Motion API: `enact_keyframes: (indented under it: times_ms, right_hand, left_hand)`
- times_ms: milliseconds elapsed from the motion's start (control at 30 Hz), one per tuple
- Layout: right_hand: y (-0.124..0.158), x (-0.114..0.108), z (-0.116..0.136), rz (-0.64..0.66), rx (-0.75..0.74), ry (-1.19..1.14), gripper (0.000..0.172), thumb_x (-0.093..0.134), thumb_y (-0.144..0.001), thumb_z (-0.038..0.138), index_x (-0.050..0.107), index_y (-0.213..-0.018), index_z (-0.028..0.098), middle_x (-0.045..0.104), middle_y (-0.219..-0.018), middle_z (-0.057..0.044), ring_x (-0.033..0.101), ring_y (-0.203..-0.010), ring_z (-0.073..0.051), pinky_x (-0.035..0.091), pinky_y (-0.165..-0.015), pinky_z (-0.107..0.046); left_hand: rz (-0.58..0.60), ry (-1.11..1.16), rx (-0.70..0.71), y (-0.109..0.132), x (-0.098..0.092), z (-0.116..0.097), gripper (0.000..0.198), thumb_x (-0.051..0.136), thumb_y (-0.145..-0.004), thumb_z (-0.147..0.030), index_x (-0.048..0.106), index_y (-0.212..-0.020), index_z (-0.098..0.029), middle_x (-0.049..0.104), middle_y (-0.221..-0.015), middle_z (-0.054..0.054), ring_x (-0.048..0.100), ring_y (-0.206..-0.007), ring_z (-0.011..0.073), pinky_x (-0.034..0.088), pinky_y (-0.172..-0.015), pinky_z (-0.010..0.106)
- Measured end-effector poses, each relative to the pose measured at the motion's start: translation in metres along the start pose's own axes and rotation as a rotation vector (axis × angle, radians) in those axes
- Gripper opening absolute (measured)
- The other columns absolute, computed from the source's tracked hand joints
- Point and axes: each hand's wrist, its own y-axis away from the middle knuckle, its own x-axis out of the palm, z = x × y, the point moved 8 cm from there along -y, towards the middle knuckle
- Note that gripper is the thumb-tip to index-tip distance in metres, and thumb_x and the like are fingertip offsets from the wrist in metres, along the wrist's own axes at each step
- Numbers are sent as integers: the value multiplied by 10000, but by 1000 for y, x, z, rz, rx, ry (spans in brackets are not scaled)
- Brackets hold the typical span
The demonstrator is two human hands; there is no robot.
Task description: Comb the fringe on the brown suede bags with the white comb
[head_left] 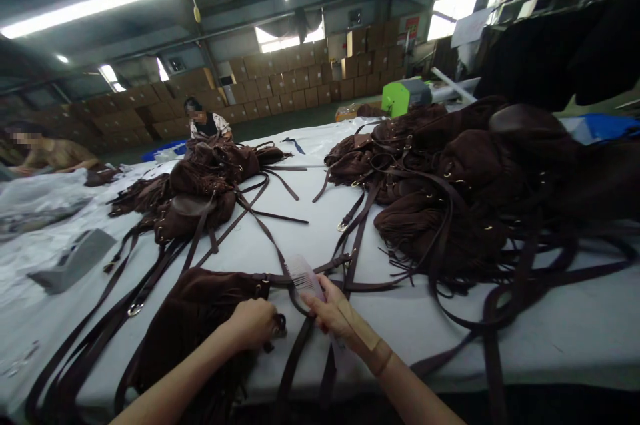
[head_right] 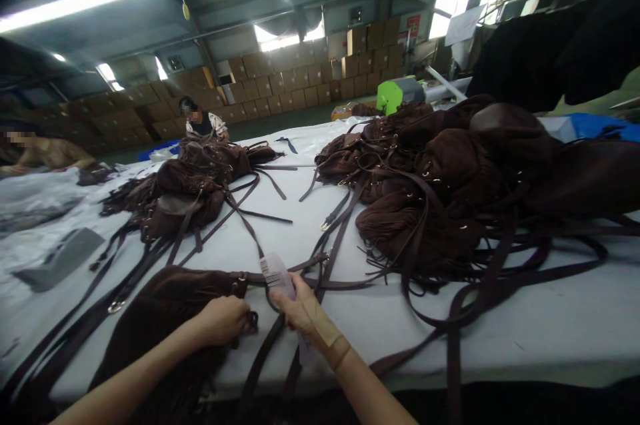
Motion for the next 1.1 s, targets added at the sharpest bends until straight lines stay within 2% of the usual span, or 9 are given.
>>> enact_keyframes:
  times_ms: [100,233,433,600,733,800,900,1000,1100]
  right_hand:
    - [-6,0,-3,4,41,-1,517,537,-846,525,514,-1239,190,533,-524,69,451,-358,-103,320,-356,-199]
    - [-25,15,10,46,60,-18,491,475,-881,404,478,-1316,178,516,-494,72,463,-356,-104,322,-365,-190]
    - [-37,67,59,246,-30,-25,591,651,-735,194,508,-1309,202,558,-530,93,486,-397,-88,346,-379,-173]
    - [-7,115,67,525,23,-121,498,751,-692,310,611,-1154,190,568,-521,84,482,-366,-100,337,-337,-189]
    - [8,117,60,578,77,-254,471,663,-742,428,622,-1143,184,501,-459,102,388,-325,-64,291,-339,-168]
    - [11,112,61,569,75,-371,476,629,-758,414,611,-1176,187,466,-445,116,327,-311,-49,244,-334,-161]
    - [10,106,63,516,56,-518,498,611,-773,391,582,-1232,199,471,-462,116,308,-315,-45,211,-330,-156]
    - [13,108,55,452,49,-507,537,644,-770,398,563,-1269,217,548,-559,92,376,-344,-46,256,-329,-150]
    - [30,114,39,397,62,-436,555,679,-799,452,573,-1290,217,569,-596,76,379,-345,-48,241,-309,-155]
  left_hand:
    - [-107,133,59,10,-36,3,342,310,-928,-340,587,-795,-191,651,-781,77,623,-740,215,469,-717,314]
    - [-268,421,141,23,-81,-1,298,407,-915,-426,516,-756,-198,567,-685,-2,515,-637,158,408,-609,251]
    - [-263,336,207,32,-115,-23,273,501,-885,-381,614,-741,-179,622,-696,-13,532,-667,152,380,-630,243]
    - [-295,294,163,30,-136,-18,200,590,-823,-333,688,-744,-178,668,-679,1,590,-683,166,410,-653,251]
    - [-666,668,95,52,-164,28,369,674,-759,-372,650,-1077,-184,683,-966,37,614,-784,169,467,-688,259]
    - [-773,977,68,64,-154,53,573,706,-728,-363,533,-1255,-218,632,-1159,59,628,-915,185,505,-752,279]
    - [-446,1170,136,57,-96,42,669,737,-670,-230,501,-1296,-233,648,-1147,57,623,-1032,208,501,-901,329]
    - [-211,1018,217,45,-31,10,297,692,-708,-233,664,-996,-163,683,-842,41,646,-867,209,510,-825,317]
    - [-359,951,139,26,-1,8,263,610,-776,-408,574,-642,-185,570,-611,12,575,-642,185,461,-601,285]
